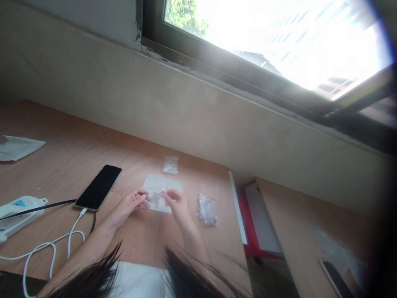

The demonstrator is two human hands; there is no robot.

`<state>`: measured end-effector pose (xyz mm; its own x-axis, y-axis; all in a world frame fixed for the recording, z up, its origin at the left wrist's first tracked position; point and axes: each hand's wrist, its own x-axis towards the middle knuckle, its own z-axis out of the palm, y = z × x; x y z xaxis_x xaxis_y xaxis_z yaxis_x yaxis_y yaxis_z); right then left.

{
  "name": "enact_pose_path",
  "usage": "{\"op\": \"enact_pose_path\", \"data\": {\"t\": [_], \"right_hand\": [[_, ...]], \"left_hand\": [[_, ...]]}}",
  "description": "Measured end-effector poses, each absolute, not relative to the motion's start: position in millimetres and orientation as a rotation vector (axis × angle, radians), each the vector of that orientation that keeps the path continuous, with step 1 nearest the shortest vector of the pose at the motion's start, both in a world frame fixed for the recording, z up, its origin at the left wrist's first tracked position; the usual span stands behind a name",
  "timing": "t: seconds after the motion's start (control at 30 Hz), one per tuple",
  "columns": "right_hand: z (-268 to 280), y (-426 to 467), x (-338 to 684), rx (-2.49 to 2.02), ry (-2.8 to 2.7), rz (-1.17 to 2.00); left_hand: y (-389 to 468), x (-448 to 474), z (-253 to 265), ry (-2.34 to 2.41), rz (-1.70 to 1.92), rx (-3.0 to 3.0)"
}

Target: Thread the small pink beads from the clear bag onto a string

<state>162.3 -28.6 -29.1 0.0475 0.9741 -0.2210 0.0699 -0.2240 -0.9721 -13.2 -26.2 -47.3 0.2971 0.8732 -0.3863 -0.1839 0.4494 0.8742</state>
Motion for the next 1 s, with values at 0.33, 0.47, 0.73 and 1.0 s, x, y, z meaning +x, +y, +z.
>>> {"op": "enact_pose_path", "data": {"t": [0.33,0.47,0.73,1.0], "right_hand": [[-23,-38,162,-1.468,-1.171,1.219],[-22,-39,162,-1.437,-1.162,1.212],[-61,-48,158,-1.694,-1.13,0.874],[-98,-58,132,-1.768,-1.412,0.776]], "left_hand": [[-34,-11,-42,0.926,0.888,0.824],[-36,-14,-48,0.914,0.915,0.867],[-38,-19,-53,0.939,0.96,0.688],[-37,-17,-48,0.89,0.987,0.604]]}}
